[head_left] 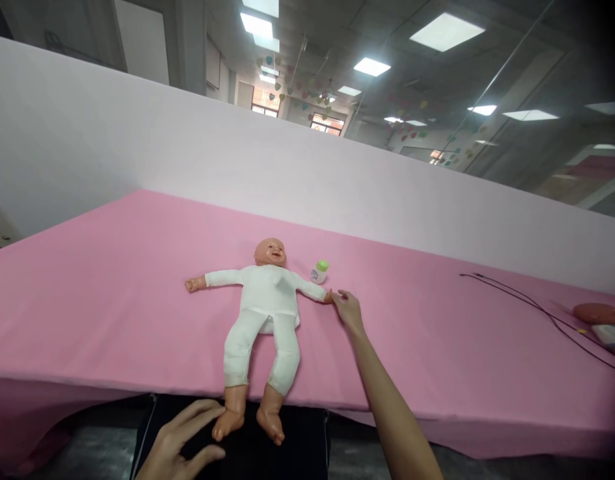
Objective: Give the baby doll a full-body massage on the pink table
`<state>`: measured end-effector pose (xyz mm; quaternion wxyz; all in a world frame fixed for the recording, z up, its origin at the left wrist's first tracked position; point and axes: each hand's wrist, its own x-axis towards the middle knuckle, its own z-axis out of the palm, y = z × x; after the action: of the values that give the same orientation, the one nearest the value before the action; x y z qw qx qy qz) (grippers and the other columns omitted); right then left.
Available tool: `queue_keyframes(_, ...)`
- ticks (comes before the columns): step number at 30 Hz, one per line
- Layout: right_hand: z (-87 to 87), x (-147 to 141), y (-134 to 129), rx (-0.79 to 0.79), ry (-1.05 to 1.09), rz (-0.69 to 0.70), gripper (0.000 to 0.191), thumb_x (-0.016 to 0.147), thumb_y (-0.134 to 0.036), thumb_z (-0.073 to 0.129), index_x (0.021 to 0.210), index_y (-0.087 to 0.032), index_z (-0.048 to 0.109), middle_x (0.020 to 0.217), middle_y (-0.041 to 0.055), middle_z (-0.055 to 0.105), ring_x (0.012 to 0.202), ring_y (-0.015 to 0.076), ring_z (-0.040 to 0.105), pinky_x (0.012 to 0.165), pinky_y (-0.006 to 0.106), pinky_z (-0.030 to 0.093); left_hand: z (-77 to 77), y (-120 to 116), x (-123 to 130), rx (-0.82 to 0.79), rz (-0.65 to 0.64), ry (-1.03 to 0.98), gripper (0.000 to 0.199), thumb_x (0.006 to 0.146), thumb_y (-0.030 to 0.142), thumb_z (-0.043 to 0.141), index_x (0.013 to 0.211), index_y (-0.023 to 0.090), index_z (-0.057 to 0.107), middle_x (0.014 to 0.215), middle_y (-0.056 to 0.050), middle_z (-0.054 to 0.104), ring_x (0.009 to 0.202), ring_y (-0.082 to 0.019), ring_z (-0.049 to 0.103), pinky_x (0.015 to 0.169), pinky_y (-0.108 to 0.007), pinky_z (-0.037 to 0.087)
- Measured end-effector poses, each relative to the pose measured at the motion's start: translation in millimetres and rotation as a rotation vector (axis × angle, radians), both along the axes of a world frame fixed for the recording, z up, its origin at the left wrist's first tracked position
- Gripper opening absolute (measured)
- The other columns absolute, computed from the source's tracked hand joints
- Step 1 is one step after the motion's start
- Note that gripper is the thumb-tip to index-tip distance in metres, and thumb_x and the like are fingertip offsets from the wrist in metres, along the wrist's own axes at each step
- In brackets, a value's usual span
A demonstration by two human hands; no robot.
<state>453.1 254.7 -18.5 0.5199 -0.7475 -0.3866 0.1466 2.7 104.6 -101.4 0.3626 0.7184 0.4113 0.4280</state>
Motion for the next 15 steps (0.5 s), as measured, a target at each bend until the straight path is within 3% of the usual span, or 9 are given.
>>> queue_keyframes(2,11.7,-18.3,-29.8,0.024,-0.049,0.061,0.041,0.073,-0.051,0.078,0.091,-0.015,0.070,0.093,0.0102,0.073,0.080,0.0196,0.066,0.065,0.026,0.049,16.4,8.5,-8.2,0.010,0.000,0.033,0.033,0.078,0.053,0.085,0.107,0.038,0.085,0.110,-0.005,0.081,0.098,-0.027,0.078,0.088,-0.028,0.064)
queue_keyframes(4,17.7,-44.5,-72.1,-0.093,0.042,0.273,0.045,0.083,-0.059,0.070,0.095,-0.016,0.067,0.078,0.0058,0.070,0.062,0.0160,0.061,0.055,0.025,0.045,40.7,28.4,-12.7,0.006,0.083,0.032,0.028,0.085,0.055,0.077,0.102,0.034,0.085,0.109,-0.006,0.080,0.101,-0.027,0.077,0.088,-0.031,0.064)
queue_keyframes(6,14.5,-74.4,-120.0,-0.282,0.222,0.587,0.058,0.091,-0.070,0.058,0.114,-0.017,0.060,0.064,0.0001,0.066,0.044,0.0148,0.054,0.043,0.023,0.038,67.4,62.9,-12.3,0.005,0.219,0.016,0.032,0.092,0.056,0.067,0.100,0.030,0.084,0.113,-0.007,0.079,0.106,-0.028,0.074,0.082,-0.031,0.063)
queue_keyframes(8,0.6,-103.4,-162.4,-0.525,0.371,0.872,0.068,0.092,-0.073,0.058,0.133,-0.020,0.050,0.074,0.0027,0.073,0.048,0.0162,0.062,0.043,0.022,0.042,89.0,110.1,-8.5,0.068,0.363,0.077,0.037,0.094,0.056,0.063,0.108,0.028,0.081,0.119,-0.009,0.076,0.108,-0.030,0.070,0.076,-0.032,0.061)
queue_keyframes(9,-9.7,-116.5,-178.7,-0.585,0.427,0.920,0.068,0.091,-0.075,0.059,0.129,-0.020,0.051,0.078,0.0043,0.074,0.050,0.0155,0.064,0.046,0.022,0.045,95.8,136.1,-6.2,0.122,0.408,0.164,0.038,0.096,0.053,0.059,0.114,0.027,0.079,0.124,-0.010,0.074,0.114,-0.032,0.067,0.085,-0.036,0.059)
queue_keyframes(10,-21.5,-128.5,-191.0,-0.613,0.470,0.926,0.068,0.087,-0.080,0.060,0.117,-0.019,0.055,0.074,0.0042,0.073,0.051,0.0148,0.065,0.048,0.022,0.046,99.3,161.8,-4.4,0.152,0.447,0.285,0.039,0.096,0.049,0.057,0.119,0.025,0.076,0.130,-0.012,0.071,0.121,-0.035,0.063,0.094,-0.041,0.055)
queue_keyframes(12,-45.2,-149.3,-204.7,-0.597,0.546,0.919,0.075,0.080,-0.090,0.056,0.095,-0.017,0.059,0.074,0.0076,0.072,0.058,0.0162,0.069,0.053,0.023,0.049,97.1,207.5,-3.2,0.110,0.516,0.504,0.039,0.091,0.043,0.061,0.119,0.018,0.073,0.133,-0.020,0.067,0.127,-0.041,0.057,0.098,-0.047,0.050)
queue_keyframes(15,-69.0,-173.6,-210.1,-0.384,0.766,0.809,0.082,0.074,-0.090,0.065,0.107,-0.015,0.066,0.105,0.0161,0.076,0.092,0.0252,0.077,0.078,0.035,0.059,78.1,249.5,-10.5,-0.041,0.353,0.700,0.026,0.086,0.040,0.063,0.097,0.019,0.072,0.103,-0.017,0.073,0.103,-0.036,0.064,0.084,-0.039,0.049)
